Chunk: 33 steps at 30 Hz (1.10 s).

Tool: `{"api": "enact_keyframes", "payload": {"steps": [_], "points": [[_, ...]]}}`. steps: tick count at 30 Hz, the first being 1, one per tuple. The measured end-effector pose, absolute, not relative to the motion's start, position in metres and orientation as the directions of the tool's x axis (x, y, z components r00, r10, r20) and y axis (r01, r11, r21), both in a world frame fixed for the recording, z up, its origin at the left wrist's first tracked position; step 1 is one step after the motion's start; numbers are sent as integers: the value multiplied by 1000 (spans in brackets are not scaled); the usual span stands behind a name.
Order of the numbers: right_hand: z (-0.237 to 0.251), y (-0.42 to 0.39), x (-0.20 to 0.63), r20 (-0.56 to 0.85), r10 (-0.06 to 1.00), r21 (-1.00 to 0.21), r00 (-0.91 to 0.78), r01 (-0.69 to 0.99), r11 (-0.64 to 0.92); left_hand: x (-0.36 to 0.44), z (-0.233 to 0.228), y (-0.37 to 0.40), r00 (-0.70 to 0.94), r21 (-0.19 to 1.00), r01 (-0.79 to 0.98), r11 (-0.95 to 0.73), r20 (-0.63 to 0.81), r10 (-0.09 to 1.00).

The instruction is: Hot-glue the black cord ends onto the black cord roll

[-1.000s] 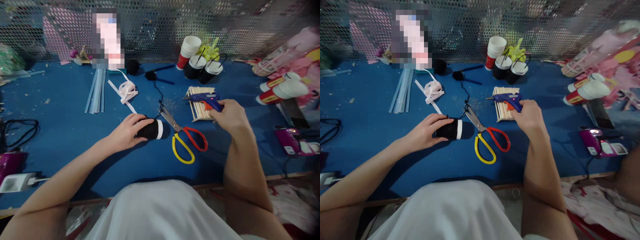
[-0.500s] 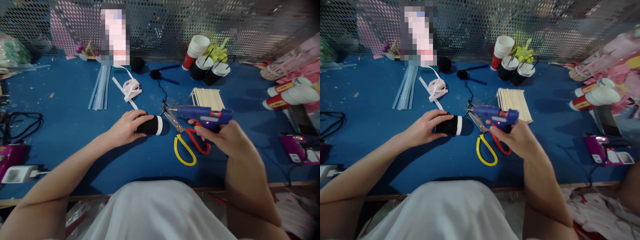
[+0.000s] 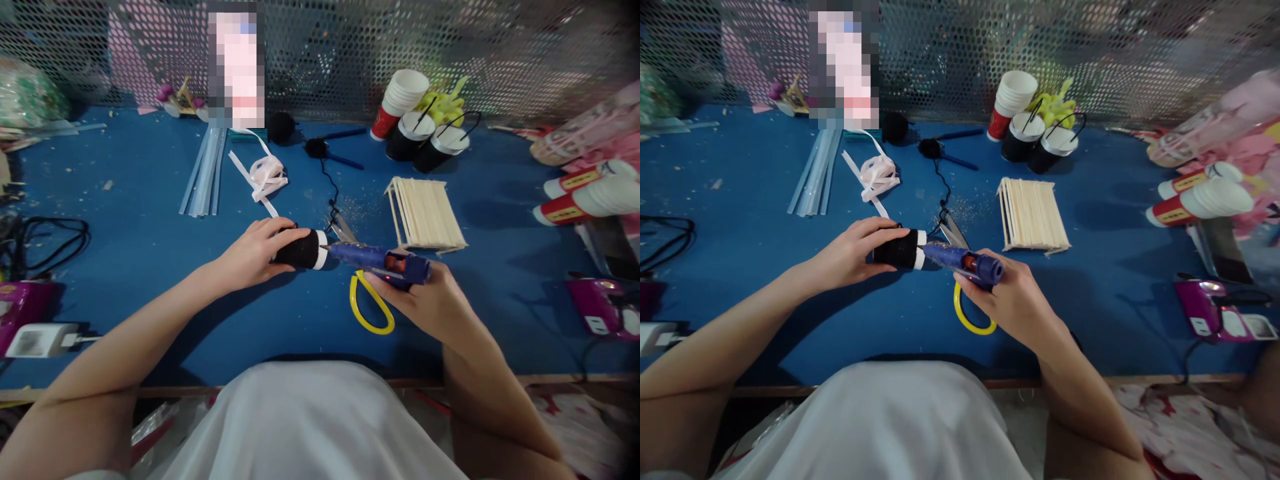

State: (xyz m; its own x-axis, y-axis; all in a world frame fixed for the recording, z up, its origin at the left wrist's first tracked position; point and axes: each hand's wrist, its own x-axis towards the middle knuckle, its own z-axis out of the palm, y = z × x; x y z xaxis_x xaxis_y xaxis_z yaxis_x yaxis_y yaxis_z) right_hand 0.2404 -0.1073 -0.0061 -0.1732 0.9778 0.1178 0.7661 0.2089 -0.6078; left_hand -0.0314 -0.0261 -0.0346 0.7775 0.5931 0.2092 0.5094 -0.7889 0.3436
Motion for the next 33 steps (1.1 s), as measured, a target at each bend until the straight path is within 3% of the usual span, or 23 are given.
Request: {"api": "enact_keyframes", "payload": {"steps": [9, 33], "points": [[-7, -112, 239, 221, 948, -551, -229, 772, 315, -32, -36, -26, 777, 334, 517, -788, 203, 596], [-4, -111, 239, 181, 957, -557, -228, 778, 291, -32, -35, -27, 779, 336, 517, -787, 195, 595]]}}
